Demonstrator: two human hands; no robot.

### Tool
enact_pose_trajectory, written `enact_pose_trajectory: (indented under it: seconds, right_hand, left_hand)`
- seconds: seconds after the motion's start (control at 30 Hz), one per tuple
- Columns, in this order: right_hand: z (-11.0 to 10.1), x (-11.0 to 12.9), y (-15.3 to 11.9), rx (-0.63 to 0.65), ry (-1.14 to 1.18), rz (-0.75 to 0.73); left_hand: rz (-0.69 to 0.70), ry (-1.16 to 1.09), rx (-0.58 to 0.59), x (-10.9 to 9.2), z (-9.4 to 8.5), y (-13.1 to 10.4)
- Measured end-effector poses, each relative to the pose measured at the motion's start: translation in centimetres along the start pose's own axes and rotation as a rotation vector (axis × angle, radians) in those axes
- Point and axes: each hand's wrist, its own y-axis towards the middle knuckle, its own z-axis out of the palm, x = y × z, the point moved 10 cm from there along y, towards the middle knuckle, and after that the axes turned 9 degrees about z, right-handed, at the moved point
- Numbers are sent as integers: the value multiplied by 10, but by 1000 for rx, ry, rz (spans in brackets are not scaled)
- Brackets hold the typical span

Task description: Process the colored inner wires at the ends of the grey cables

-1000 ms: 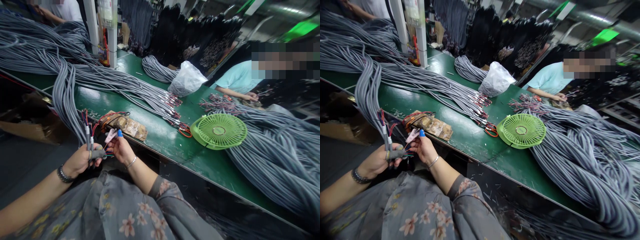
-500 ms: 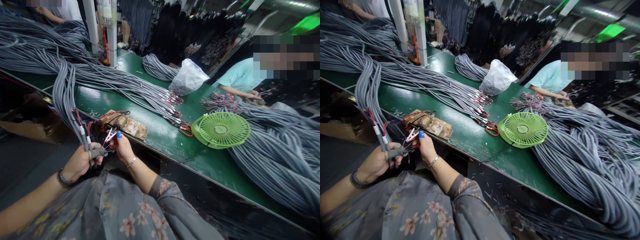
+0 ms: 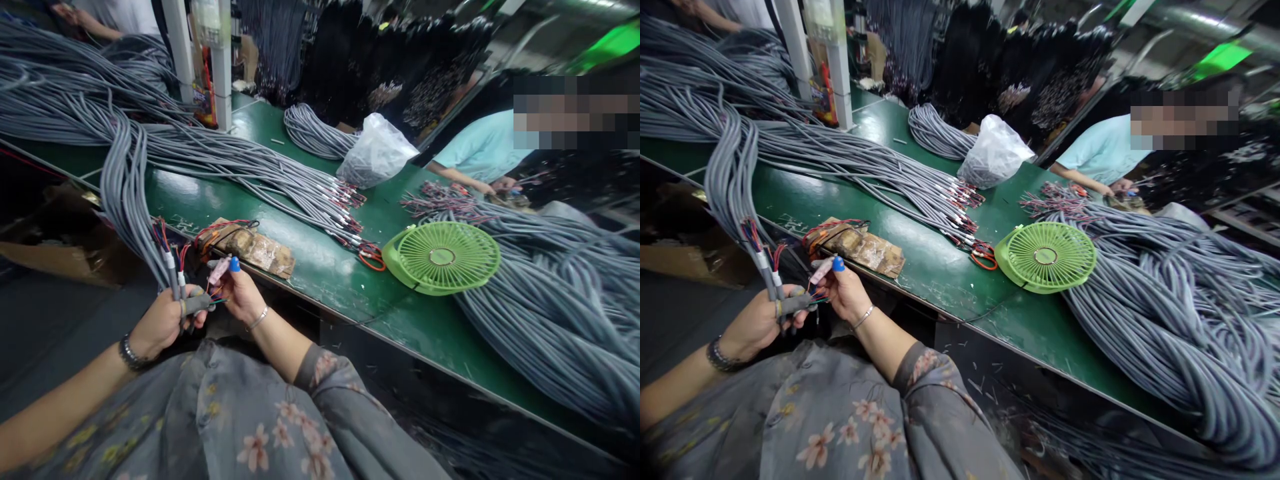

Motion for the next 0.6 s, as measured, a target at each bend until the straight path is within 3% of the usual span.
enact_pose_trajectory:
  seconds: [0.23, 0.47, 0.6]
  right_hand:
    - [-1, -3, -6, 33, -38, 96]
    - [-1, 9, -7, 14, -148, -69]
    - [-12, 17, -8, -71, -254, -200]
  left_hand:
    - [34, -11, 11, 3, -6, -9]
    - [39, -17, 3, 2, -8, -6]
    - [17, -41, -8, 2, -6, -1]
